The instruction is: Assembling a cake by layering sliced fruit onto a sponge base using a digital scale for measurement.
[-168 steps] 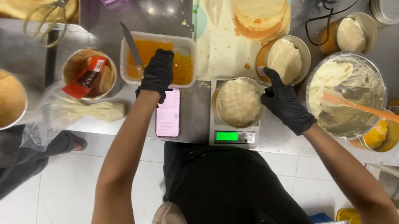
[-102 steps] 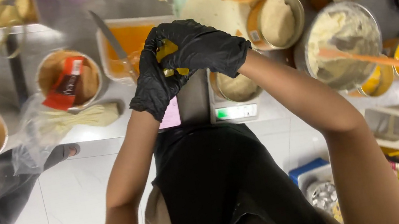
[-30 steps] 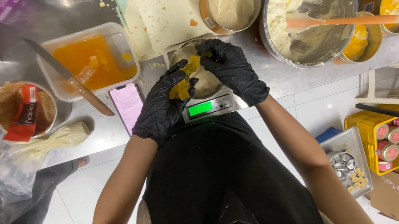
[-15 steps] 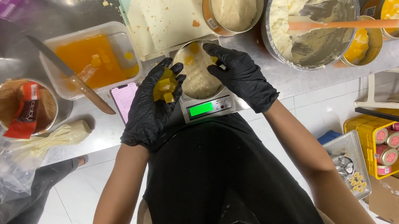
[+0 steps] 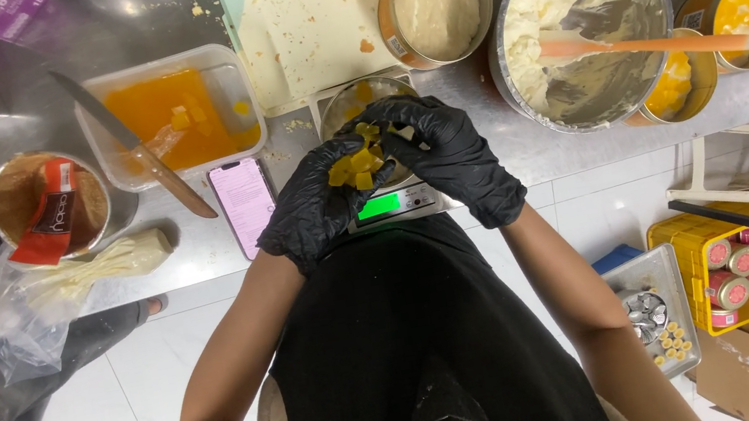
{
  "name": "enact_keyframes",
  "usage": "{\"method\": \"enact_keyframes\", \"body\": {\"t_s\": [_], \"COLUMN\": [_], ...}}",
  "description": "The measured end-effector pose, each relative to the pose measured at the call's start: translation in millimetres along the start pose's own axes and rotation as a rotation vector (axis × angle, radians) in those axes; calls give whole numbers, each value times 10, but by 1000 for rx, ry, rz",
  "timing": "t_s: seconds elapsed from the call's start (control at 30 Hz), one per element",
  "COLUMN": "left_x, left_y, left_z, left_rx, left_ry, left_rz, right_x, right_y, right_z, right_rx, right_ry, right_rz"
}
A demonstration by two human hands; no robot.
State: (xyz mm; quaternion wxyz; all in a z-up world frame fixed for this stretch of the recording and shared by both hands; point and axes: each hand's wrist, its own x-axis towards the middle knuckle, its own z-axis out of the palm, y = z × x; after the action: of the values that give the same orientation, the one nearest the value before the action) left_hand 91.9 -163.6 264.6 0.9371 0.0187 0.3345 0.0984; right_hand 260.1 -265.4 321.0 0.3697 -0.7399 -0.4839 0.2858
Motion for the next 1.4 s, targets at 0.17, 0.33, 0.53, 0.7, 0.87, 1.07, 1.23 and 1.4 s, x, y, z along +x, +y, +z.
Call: {"method": "enact_keyframes", "body": {"t_s": [0.17, 0.33, 0.53, 0.7, 0.87, 1.07, 1.23, 1.4], "left_x": [-7, -214, -471, -523, -506, -505, -507, -437], "left_y": [16, 140, 285, 284, 199, 190, 212, 214], "left_z": [31, 129, 232, 244, 240, 353, 334, 255], "left_rx": [58, 130, 19, -41, 43, 119, 75, -48], "left_ry": [17, -41, 6, 18, 17, 80, -4, -26], "left_rz": [-62, -6, 103, 62, 55, -20, -21, 59], "right_x": [45, 75, 72, 68, 38, -37, -77, -81], "right_y": [216, 342, 459, 454, 192, 265, 493, 585], "right_z": [92, 159, 154, 65, 22, 149, 143, 93], "right_rx": [176, 101, 68, -7, 250, 273, 338, 95], "right_ry": [-148, -66, -45, -44, -81, -233, -93, 9], "right_rz": [-139, 75, 58, -95, 44, 61, 161, -53]}}
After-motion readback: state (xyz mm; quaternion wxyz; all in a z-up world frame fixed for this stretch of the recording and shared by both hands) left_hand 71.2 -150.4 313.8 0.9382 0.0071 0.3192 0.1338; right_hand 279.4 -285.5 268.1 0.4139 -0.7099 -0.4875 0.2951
